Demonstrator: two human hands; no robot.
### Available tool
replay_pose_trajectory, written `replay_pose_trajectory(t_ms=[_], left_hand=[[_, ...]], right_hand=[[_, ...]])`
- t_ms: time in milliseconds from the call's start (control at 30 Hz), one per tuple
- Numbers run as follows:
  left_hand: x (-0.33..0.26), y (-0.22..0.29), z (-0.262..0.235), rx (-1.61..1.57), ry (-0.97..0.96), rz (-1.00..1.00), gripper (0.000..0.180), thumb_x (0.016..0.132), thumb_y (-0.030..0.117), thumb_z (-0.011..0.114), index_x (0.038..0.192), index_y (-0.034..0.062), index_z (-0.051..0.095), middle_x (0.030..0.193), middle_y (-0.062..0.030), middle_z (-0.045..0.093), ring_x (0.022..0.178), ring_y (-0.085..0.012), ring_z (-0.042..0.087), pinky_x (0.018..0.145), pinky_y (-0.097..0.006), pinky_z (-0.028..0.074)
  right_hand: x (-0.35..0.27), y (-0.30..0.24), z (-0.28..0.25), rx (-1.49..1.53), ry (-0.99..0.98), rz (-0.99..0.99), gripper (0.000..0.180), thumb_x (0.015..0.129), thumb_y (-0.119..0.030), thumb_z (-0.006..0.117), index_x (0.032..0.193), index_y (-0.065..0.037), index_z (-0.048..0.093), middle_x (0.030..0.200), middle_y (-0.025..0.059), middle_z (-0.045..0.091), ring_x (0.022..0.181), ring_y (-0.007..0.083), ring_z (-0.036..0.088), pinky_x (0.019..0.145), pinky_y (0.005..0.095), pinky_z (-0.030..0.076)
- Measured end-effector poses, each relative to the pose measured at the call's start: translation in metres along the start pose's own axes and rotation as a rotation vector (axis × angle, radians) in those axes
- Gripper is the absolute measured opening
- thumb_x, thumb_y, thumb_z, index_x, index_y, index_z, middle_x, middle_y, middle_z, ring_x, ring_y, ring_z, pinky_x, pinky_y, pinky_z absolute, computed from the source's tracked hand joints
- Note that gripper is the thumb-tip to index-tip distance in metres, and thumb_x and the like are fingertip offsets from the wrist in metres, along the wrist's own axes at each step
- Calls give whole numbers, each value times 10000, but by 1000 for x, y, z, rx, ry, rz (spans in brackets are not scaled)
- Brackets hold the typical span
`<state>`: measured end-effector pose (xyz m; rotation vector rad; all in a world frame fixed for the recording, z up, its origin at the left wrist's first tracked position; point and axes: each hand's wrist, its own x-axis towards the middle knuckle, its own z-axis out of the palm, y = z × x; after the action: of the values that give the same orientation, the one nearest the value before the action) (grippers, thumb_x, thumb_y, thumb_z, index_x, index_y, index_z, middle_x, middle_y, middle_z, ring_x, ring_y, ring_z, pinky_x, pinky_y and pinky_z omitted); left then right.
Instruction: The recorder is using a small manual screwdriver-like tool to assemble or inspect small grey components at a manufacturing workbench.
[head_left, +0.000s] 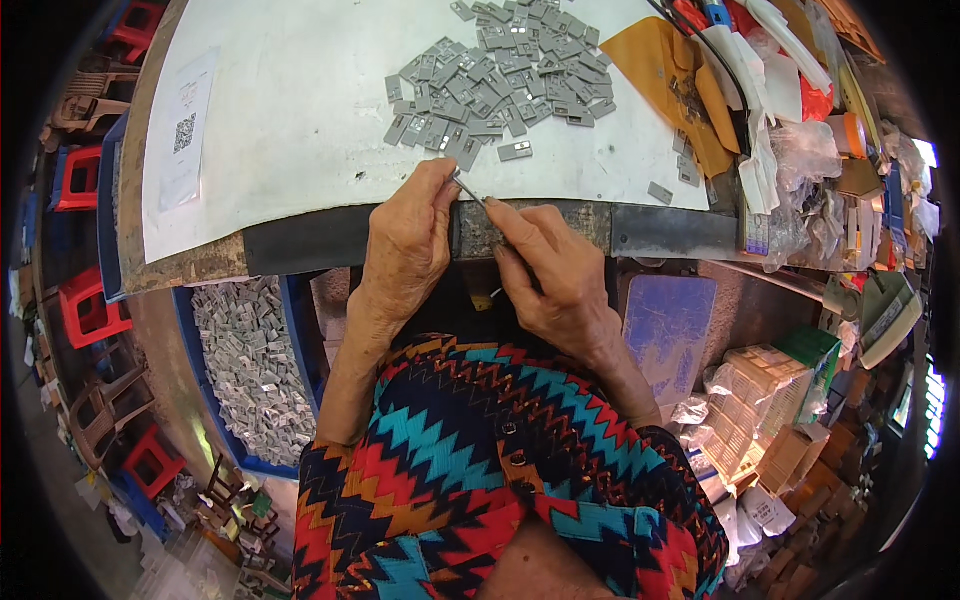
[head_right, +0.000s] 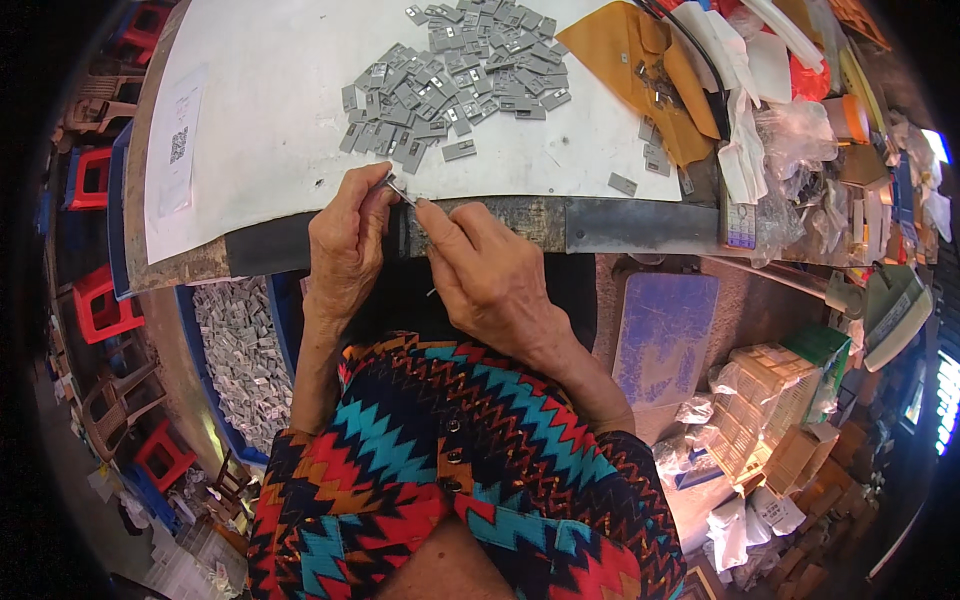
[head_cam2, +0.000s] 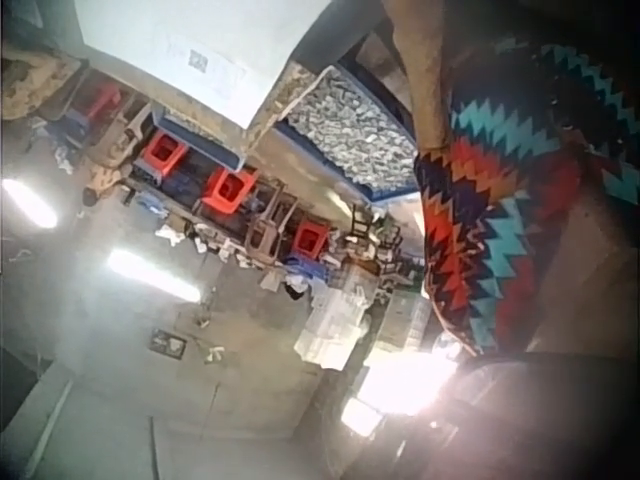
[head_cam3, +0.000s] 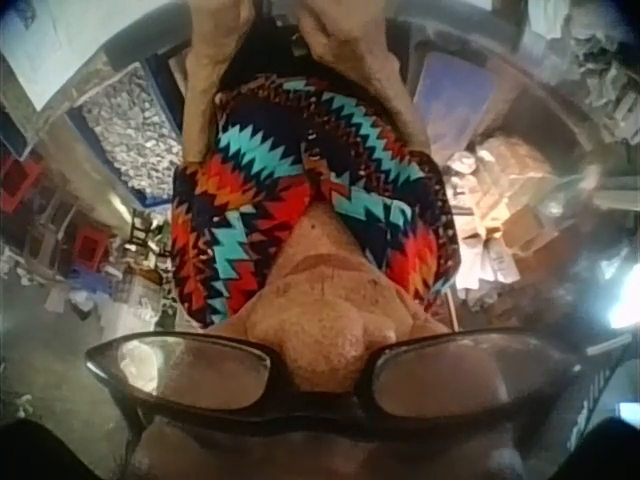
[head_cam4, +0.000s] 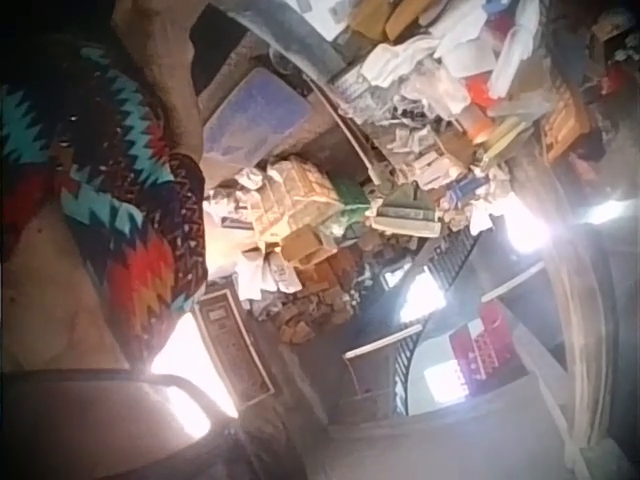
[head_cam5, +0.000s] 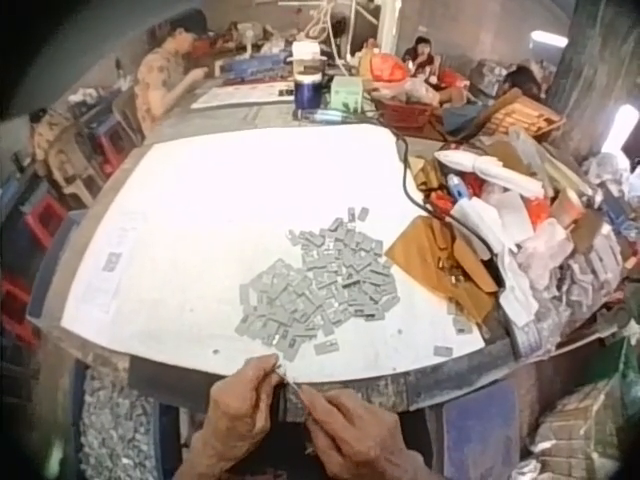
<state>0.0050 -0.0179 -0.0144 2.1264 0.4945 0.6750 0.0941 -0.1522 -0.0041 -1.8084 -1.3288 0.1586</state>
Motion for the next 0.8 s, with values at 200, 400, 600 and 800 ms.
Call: replay_pose_trajectory(t_ms=[200, 400, 600, 800], left_hand=[[-4, -5, 2, 87, 35, 140, 239, 772, -85, 534, 1006, -39, 520, 822, -197, 578, 712, -343, 606, 602, -360, 490], [-7, -4, 4, 94, 56, 168, 260, 741, -99, 535, 993, -35, 524, 802, -188, 575, 695, -342, 600, 585, -360, 482], [-6, -5, 7, 78, 42, 134, 234, 774, -76, 529, 999, -8, 526, 753, -174, 571, 655, -319, 597, 565, -335, 463], [5, -4, 1, 45, -25, 67, 224, 821, -27, 513, 1039, 21, 534, 710, -169, 573, 619, -282, 597, 563, -317, 461]], right_hand=[[-2, 0, 1, 257, -33, 136, 346, 748, 29, 585, 1091, 21, 538, 769, 148, 556, 667, 284, 564, 569, 333, 456], [-4, -3, 2, 418, 0, 208, 307, 783, 18, 573, 1090, 36, 561, 857, 154, 612, 722, 219, 594, 644, 297, 466], [-2, -1, -11, 936, -172, 706, 293, 832, -23, 536, 1118, 41, 551, 866, 90, 621, 755, 127, 563, 679, 269, 471], [4, -2, -7, 571, -100, 440, 302, 859, -48, 518, 1151, 21, 546, 722, 28, 556, 600, 63, 482, 545, 194, 412]])
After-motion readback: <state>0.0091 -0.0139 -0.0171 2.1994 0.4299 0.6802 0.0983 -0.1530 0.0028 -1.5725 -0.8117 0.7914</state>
